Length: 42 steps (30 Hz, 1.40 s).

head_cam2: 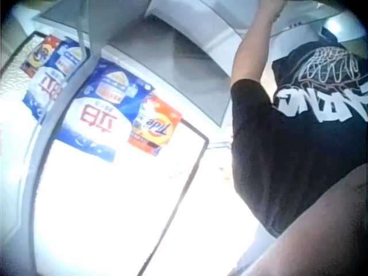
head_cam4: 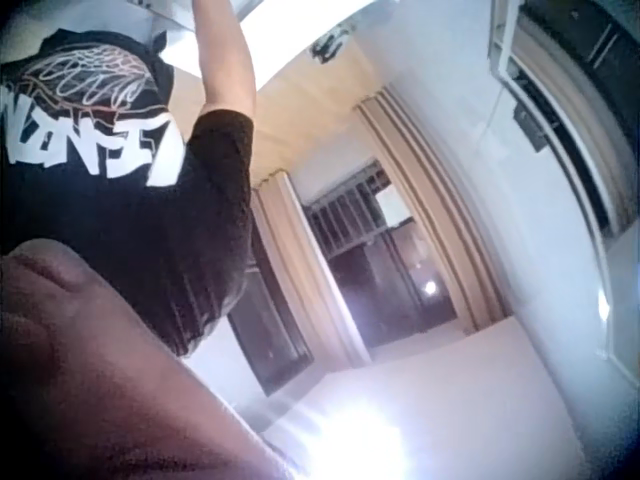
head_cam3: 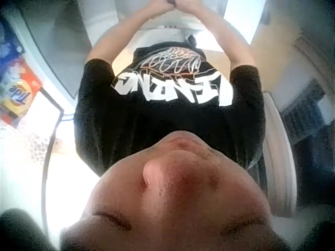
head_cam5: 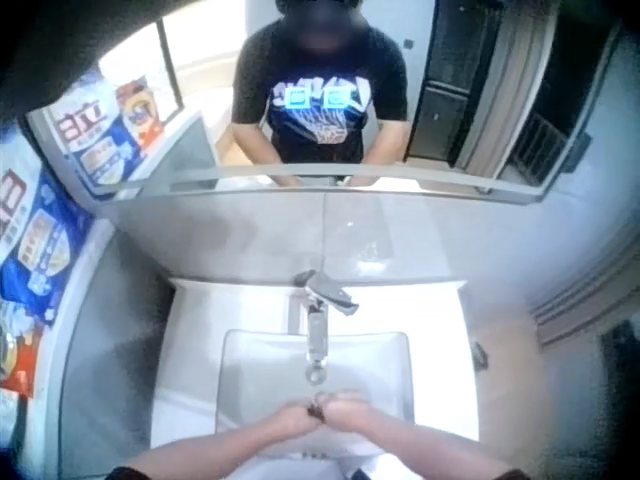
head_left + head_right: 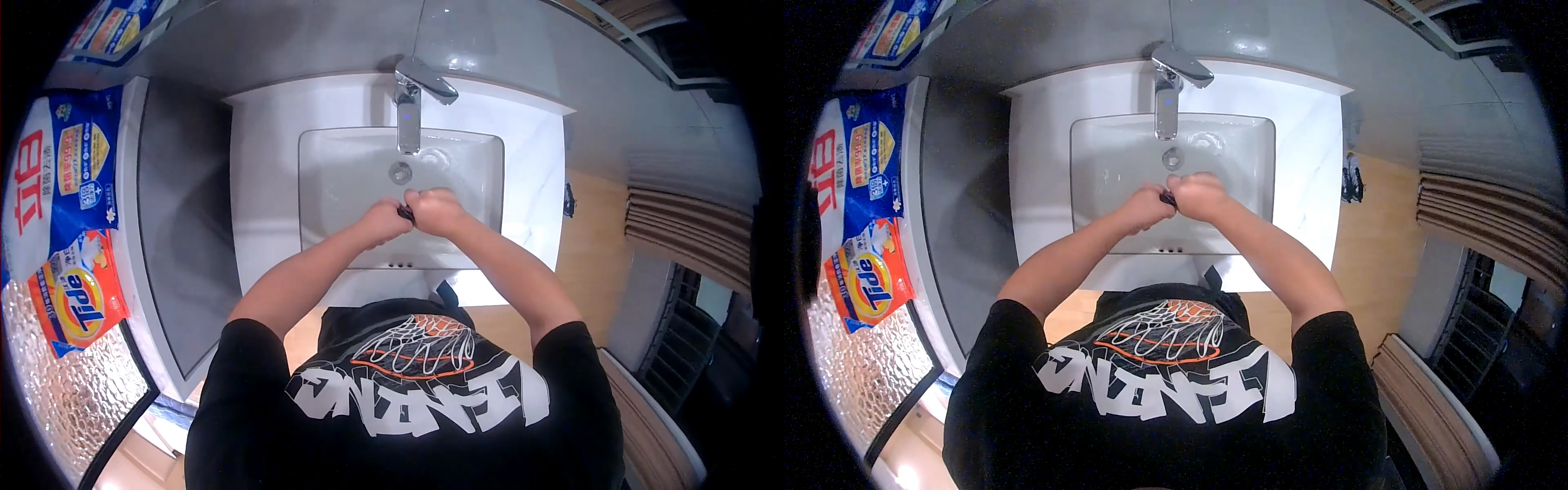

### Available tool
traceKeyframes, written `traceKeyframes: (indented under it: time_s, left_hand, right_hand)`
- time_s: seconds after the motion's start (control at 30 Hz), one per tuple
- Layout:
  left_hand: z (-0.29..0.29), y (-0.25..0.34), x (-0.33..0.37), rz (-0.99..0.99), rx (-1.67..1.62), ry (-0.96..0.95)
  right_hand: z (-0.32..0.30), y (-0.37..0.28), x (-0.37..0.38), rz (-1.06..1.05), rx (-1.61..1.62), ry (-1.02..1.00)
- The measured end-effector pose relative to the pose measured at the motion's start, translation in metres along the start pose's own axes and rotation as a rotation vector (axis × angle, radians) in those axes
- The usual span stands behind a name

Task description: The person rinses a dark cloth under a running faucet in a sink, wrings it out, and uses it to wipe the edges of the sink and surrounding countertop.

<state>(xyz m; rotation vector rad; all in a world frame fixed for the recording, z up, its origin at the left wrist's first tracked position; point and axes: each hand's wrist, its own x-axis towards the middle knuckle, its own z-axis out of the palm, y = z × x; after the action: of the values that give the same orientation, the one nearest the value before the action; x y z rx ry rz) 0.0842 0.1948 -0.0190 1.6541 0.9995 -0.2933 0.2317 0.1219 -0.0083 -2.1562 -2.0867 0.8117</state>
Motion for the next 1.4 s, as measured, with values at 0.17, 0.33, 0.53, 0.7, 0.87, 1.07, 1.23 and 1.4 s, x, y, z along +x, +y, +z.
traceKeyframes:
  time_s: [0.17, 0.33, 0.53, 0.7, 0.87, 1.07, 1.23, 1.4]
  left_hand:
    - [0.007, 0.001, 0.002, -0.277, -0.337, -0.228]
    - [0.01, -0.006, 0.005, -0.385, -0.45, -0.328]
    - [0.01, -0.02, -0.008, -0.356, -0.498, -0.275]
    - [0.0, -0.045, -0.026, -0.349, -0.363, -0.139]
    - [-0.005, -0.045, -0.066, -0.277, -0.268, -0.126]
    - [-0.013, -0.051, -0.089, -0.164, -0.315, -0.121]
    - [-0.023, -0.05, -0.087, -0.102, -0.283, -0.093]
    - [-0.028, -0.068, -0.082, 0.019, -0.175, -0.06]
  right_hand:
    - [0.003, 0.007, -0.001, -0.096, -0.041, -0.068]
    - [0.011, 0.005, -0.005, -0.036, -0.023, -0.102]
    - [0.007, 0.001, -0.005, -0.011, -0.046, -0.14]
    - [0.03, 0.025, 0.019, 0.202, -0.054, -0.276]
    - [0.045, 0.037, 0.064, 0.218, -0.119, -0.396]
    - [0.073, 0.035, 0.109, 0.265, -0.261, -0.367]
    - [0.079, 0.034, 0.122, 0.239, -0.37, -0.447]
    - [0.063, 0.028, 0.115, 0.222, -0.22, -0.402]
